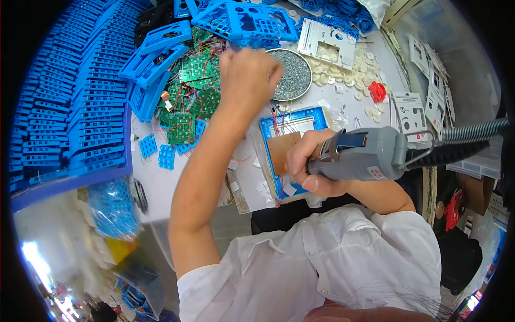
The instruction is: Assembling electronic circuit boards and plastic components into final products using an electric screwdriver.
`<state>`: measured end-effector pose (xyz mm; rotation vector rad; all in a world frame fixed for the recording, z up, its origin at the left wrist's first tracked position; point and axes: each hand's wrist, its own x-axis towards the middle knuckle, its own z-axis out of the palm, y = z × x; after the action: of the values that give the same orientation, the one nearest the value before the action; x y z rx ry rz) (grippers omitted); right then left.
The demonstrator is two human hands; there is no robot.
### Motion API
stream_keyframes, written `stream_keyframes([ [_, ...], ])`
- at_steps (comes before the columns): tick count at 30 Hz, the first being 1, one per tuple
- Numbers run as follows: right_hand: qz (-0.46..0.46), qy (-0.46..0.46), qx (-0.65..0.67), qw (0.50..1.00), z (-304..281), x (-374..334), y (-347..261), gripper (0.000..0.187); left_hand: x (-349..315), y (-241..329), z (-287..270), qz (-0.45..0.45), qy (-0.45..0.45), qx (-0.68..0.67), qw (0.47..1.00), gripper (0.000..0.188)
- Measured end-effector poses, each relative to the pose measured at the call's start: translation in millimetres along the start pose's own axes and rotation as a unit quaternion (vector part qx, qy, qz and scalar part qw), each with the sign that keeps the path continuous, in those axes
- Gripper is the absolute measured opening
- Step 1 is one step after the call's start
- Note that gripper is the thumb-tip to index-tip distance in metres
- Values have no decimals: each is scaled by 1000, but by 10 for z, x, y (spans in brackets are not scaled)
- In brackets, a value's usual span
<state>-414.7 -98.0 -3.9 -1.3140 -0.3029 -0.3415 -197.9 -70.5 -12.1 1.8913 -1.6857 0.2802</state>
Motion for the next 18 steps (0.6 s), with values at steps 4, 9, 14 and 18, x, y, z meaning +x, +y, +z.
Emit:
stream_keyframes([
  [4, 26, -3, -49, 998, -15, -50, 1, 22, -814, 495, -375, -23, -85, -165, 982, 8],
  [9, -1, -3, -170, 985, 19, 38, -59, 19, -1494, 769, -325, -38, -97, -147, 984, 13],
  [14, -63, 34, -155, 985, 172, 49, 84, 22, -1550, 801, -286, -72, -89, -150, 982, 13],
  [18, -70, 13, -152, 986, 72, 87, 105, 20, -1601, 783, -243, -86, -85, -175, 977, 13],
])
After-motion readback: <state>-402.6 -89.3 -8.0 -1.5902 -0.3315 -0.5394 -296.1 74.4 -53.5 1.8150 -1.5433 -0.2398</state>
